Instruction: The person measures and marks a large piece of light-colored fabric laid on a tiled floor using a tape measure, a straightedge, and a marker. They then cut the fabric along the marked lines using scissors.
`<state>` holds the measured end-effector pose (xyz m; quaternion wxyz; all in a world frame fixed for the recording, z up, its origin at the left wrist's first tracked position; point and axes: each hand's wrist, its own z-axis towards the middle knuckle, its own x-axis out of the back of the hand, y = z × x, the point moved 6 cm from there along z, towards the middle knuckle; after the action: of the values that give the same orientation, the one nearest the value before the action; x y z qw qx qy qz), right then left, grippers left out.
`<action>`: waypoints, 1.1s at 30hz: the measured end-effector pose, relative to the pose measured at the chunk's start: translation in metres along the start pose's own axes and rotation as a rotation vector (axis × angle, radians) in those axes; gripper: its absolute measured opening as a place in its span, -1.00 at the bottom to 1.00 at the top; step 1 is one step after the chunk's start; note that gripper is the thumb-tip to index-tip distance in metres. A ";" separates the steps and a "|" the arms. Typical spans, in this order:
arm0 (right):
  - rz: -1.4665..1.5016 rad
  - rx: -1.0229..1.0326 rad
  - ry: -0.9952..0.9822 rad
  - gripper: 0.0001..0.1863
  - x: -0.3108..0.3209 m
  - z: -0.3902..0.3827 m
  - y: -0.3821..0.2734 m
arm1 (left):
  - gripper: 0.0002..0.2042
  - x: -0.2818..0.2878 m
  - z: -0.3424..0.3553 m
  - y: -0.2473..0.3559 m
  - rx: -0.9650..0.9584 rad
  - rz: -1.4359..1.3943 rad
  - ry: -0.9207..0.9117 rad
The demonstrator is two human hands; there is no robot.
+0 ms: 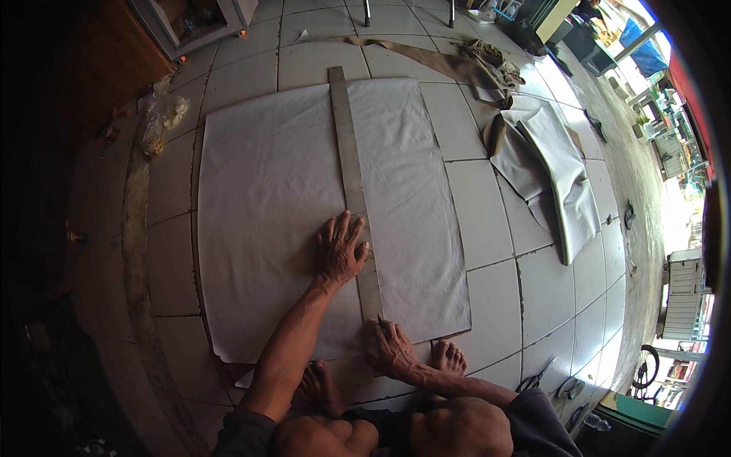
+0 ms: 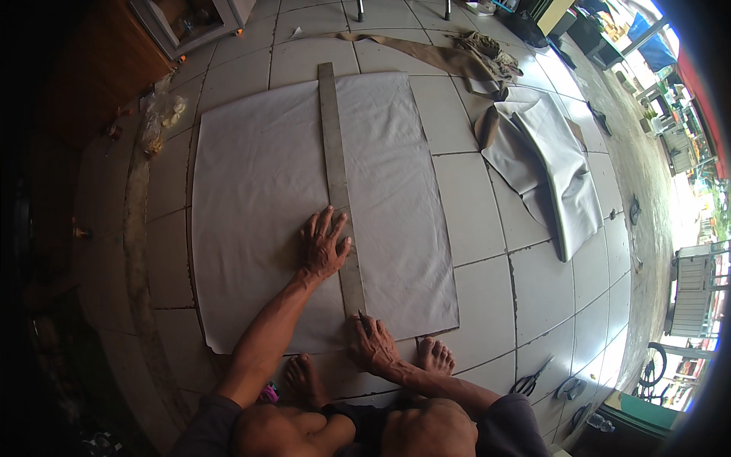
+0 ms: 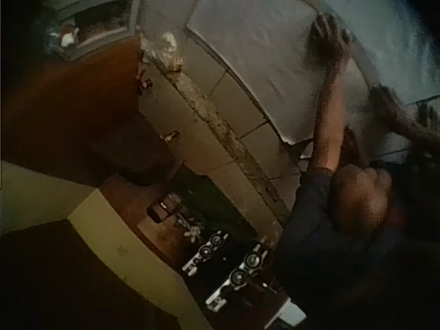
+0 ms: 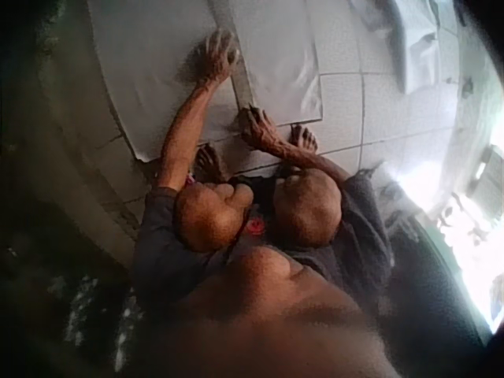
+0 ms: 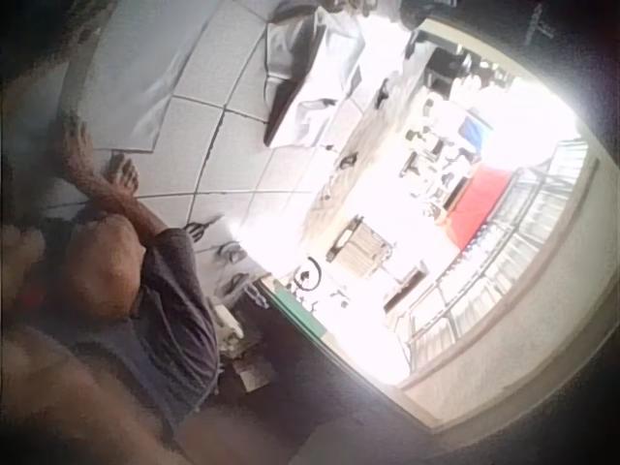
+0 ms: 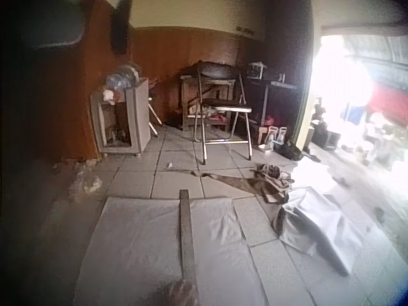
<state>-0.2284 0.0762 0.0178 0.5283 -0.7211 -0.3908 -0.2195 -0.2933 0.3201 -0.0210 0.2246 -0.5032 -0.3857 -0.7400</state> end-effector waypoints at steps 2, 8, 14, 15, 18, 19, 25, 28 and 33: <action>0.004 0.000 0.011 -0.07 0.000 0.000 0.000 | -0.35 0.000 0.000 0.001 -0.007 0.005 0.000; 0.133 -0.044 -0.013 -0.15 0.007 0.007 0.013 | -0.35 -0.004 0.001 0.000 0.008 0.000 -0.058; 0.247 0.044 0.141 -0.45 0.036 0.036 0.028 | -0.34 -0.001 0.002 0.000 -0.028 -0.024 -0.012; 0.145 0.156 0.239 -0.54 0.043 0.036 0.023 | -0.34 -0.003 0.002 -0.001 -0.015 -0.017 -0.057; -0.045 0.305 0.195 -0.50 0.033 0.030 0.011 | -0.36 0.001 0.003 0.001 -0.024 -0.020 -0.056; -0.060 0.326 0.209 -0.50 0.031 0.026 0.010 | -0.37 0.005 0.004 0.003 -0.041 -0.014 -0.020; -0.033 0.292 0.175 -0.50 0.018 0.013 0.014 | -0.51 0.004 0.041 -0.009 -0.029 -0.055 -0.146; -0.049 0.281 0.154 -0.49 0.016 0.015 0.015 | -0.47 0.005 0.088 -0.030 0.004 -0.065 -0.099; -0.040 0.262 0.142 -0.46 0.016 0.015 0.015 | -0.36 -0.002 0.133 -0.057 -0.029 0.091 -0.223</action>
<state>-0.2080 0.0936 0.0150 0.6398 -0.6207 -0.3920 -0.2272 -0.2570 0.4603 -0.0165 0.2063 -0.6027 -0.3741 -0.6739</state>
